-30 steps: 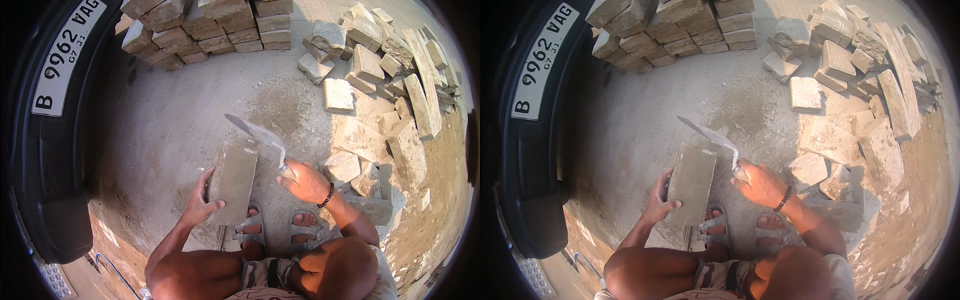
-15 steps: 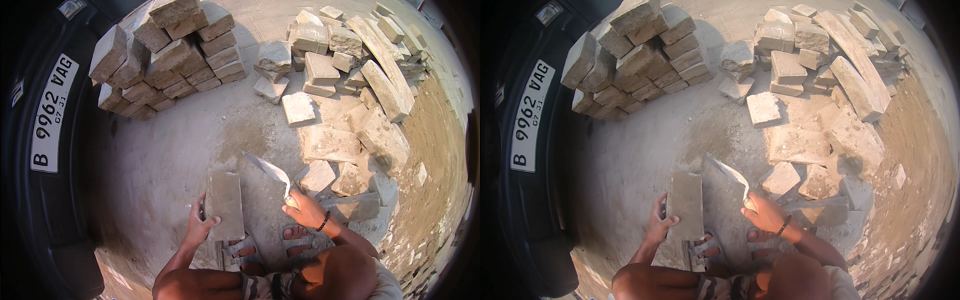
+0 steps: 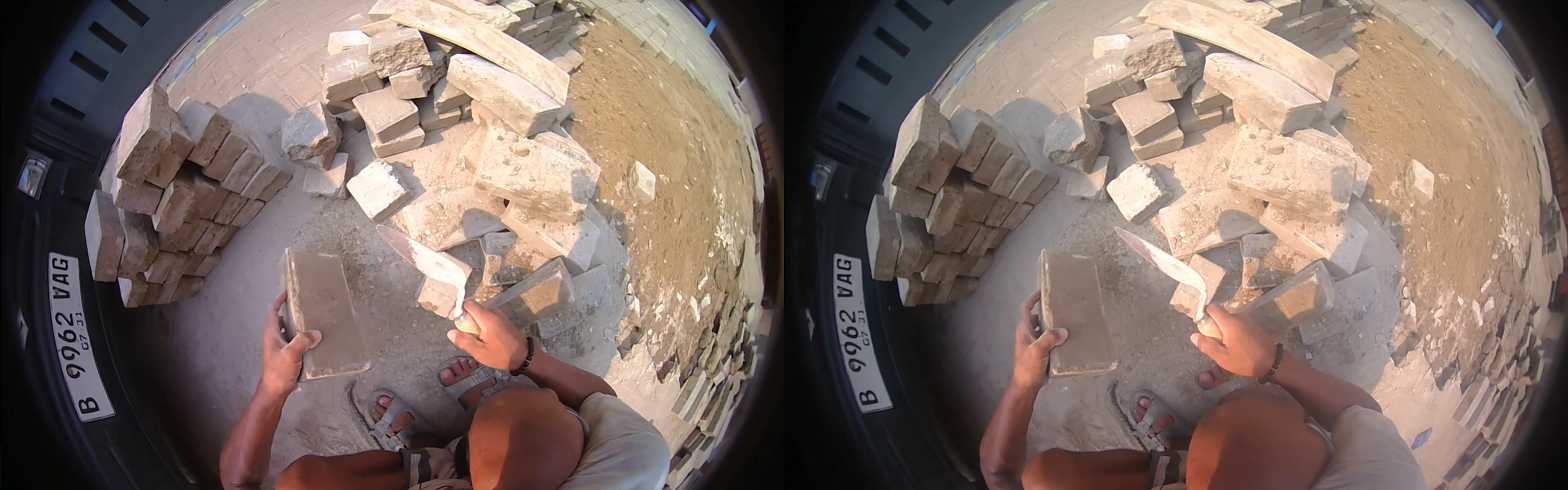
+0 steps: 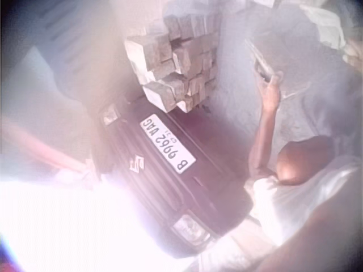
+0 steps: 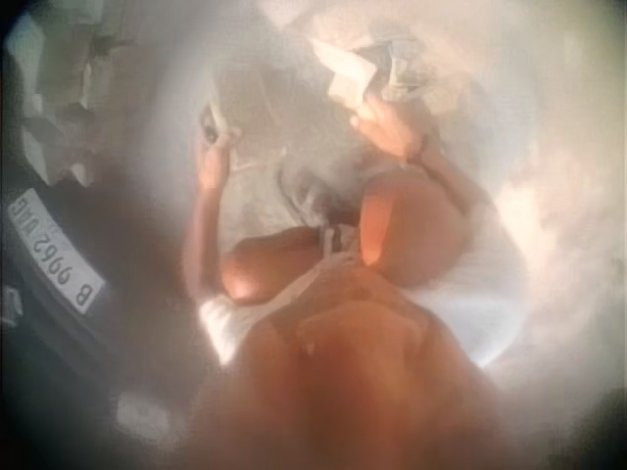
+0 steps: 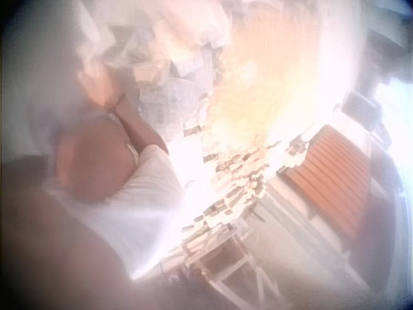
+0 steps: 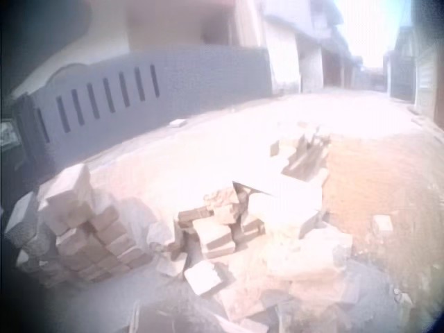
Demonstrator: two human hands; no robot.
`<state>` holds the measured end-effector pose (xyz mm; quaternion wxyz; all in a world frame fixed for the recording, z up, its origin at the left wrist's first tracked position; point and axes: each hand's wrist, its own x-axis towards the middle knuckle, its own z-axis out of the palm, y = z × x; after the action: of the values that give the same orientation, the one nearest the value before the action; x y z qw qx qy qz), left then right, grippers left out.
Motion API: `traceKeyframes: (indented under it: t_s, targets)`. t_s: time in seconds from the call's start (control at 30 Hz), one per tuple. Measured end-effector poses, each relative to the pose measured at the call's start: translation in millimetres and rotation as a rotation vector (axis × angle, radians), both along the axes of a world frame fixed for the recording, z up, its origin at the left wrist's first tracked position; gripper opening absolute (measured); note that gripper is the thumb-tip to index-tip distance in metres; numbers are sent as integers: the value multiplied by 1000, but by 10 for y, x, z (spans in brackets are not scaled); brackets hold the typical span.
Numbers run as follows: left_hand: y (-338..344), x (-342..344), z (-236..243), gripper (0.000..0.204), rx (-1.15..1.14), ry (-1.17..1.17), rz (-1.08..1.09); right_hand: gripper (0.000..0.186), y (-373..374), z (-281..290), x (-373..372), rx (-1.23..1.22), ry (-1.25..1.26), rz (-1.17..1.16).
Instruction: The person uses a chisel to chip away at the edges of rectangular stone blocks. They pick up blocks from a pile, hold them, and repeatedly strike the edges with the chisel before placing them back down.
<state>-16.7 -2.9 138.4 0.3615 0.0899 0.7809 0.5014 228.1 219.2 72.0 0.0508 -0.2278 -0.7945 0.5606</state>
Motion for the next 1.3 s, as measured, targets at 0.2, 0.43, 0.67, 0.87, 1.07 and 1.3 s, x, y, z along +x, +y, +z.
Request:
traceKeyframes:
  t_s: [0.2, 0.43, 0.67, 0.87, 1.07, 1.3]
  targets:
    - [14, 193, 108, 91, -109, -47, -127, 33, 72, -102, 367, -197, -84, 156]
    - [144, 224, 29, 90, -310, 32, -461, 33, 135, -38, 465, -103, 70, 73]
    - [206, 27, -2, 88, -301, 63, -548, 31, 211, 27, 334, -120, 30, -57]
    - [498, -54, 331, 84, -106, -93, -297, 30, 387, 242, 296, -281, -21, -211]
    - [1034, -147, 630, 81, 26, -22, -125, 29, 699, 225, 530, -35, 217, -386]
    - [2135, -370, 1273, 75, 230, -33, -147, 31, 1102, 607, 891, -110, 449, -844]
